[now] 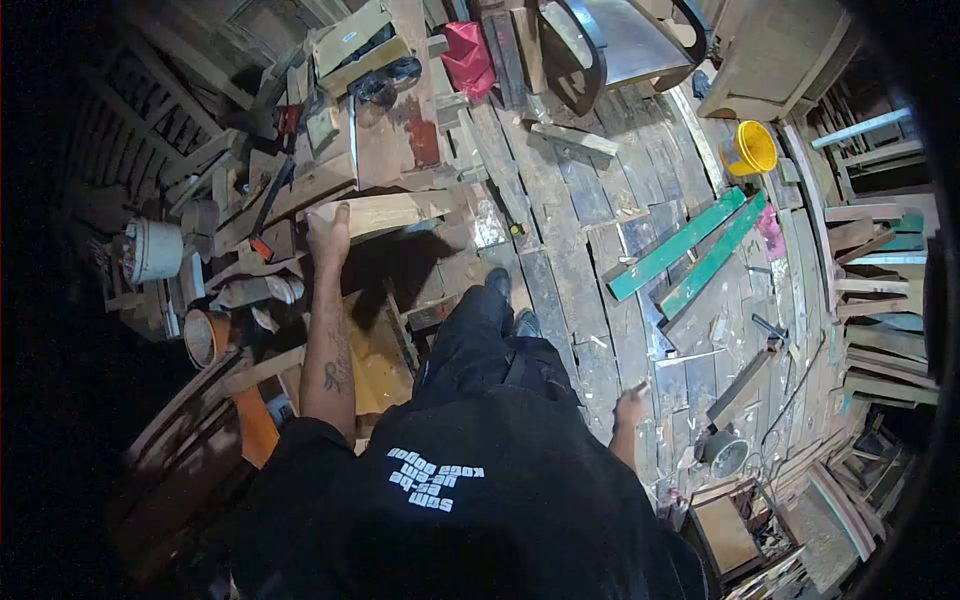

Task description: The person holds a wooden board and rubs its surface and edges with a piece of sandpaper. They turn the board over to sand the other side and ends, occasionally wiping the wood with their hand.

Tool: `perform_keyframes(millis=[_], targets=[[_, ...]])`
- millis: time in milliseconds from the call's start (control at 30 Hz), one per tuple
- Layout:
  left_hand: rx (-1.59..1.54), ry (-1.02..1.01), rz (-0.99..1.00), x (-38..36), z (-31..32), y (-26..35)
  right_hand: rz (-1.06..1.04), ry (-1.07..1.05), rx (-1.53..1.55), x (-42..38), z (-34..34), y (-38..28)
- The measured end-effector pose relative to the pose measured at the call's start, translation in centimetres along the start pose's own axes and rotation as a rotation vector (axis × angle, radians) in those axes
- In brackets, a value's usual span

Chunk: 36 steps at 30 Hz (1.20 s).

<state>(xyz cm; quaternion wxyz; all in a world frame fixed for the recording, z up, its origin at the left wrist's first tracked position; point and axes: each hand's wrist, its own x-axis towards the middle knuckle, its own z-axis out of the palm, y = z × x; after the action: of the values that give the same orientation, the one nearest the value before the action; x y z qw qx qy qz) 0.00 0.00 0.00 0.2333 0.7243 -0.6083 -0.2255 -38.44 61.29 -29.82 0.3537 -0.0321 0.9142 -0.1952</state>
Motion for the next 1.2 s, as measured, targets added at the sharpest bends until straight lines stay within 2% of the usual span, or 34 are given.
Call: perform_keyframes(millis=[67,100,133,200,267,300,367,400,433,500,567,600,700,767,800,833,900,967,1033,1100,1167,1200], targets=[[-0.025,0.222,0.103,2.2,-0.2,1.1,0.059,-0.029,0.066,-2.8,5.2,-1.0],[-0.062,0.165,0.029,-4.3,4.2,0.5,0.149,0.022,-0.178,-6.1,-4.5,4.6],[-0.059,0.184,0.039,-3.6,3.5,1.2,0.183,-0.013,-0.32,-6.6,-2.4,3.8],[-0.034,0.208,0.073,-2.3,1.8,1.4,0.222,-0.046,-0.213,-7.2,1.8,2.5],[-0.045,0.194,0.076,-2.4,1.7,2.0,0.341,-0.035,-0.059,-7.0,3.1,3.0],[-0.038,0.2,0.07,-2.6,1.7,2.3,0.336,-0.043,-0.066,-5.9,3.7,3.2],[-0.056,0.2,0.097,-2.6,1.5,2.3,0.278,-0.107,-0.033,-2.9,4.9,3.0],[-0.057,0.231,0.178,-2.3,1.9,1.5,0.156,-0.121,-0.087,-3.8,2.9,-0.6],[0.007,0.186,0.106,-2.4,1.6,1.8,0.032,-0.139,-0.142,-5.1,0.5,-5.2],[-0.001,0.213,0.136,-2.5,1.9,1.9,-0.142,-0.076,-0.024,-2.4,0.9,-5.7],[-0.012,0.194,0.112,-2.7,2.0,2.2,-0.168,-0.027,-0.036,-0.5,1.2,-8.2],[-0.028,0.211,0.115,-2.7,2.2,2.3,-0.274,-0.026,-0.005,0.0,1.1,-9.3],[-0.031,0.221,0.1,-3.1,2.1,3.0,-0.416,-0.07,-0.019,2.2,2.1,-10.3],[-0.055,0.208,0.105,-3.3,2.0,3.2,-0.397,-0.039,-0.002,1.5,3.0,-11.7],[-0.052,0.189,0.096,-3.2,2.0,3.2,-0.265,-0.162,0.072,1.7,3.4,-12.1],[-0.046,0.175,0.089,-3.1,2.1,3.1,-0.29,-0.098,0.013,0.5,3.9,-13.3],[-0.04,0.154,0.138,-2.9,2.0,3.0,-0.319,-0.159,0.079,-1.3,5.1,-14.9],[-0.047,0.128,0.146,-2.9,1.7,3.6,-0.428,-0.183,-0.056,-3.4,6.1,-16.5],[-0.04,0.123,0.168,-2.6,1.8,3.0,-0.387,-0.26,-0.001,-4.5,8.2,-16.7],[-0.005,0.072,0.2,-1.7,1.5,1.1,-0.475,-0.276,-0.124,-6.8,10.2,-16.6],[-0.167,0.04,0.418,-1.0,1.5,-0.9,-0.349,-0.333,-0.105,-9.4,11.8,-17.0],[-0.11,0.048,0.387,-2.4,0.1,1.7,-0.367,-0.324,-0.101,-10.0,13.1,-16.6]])
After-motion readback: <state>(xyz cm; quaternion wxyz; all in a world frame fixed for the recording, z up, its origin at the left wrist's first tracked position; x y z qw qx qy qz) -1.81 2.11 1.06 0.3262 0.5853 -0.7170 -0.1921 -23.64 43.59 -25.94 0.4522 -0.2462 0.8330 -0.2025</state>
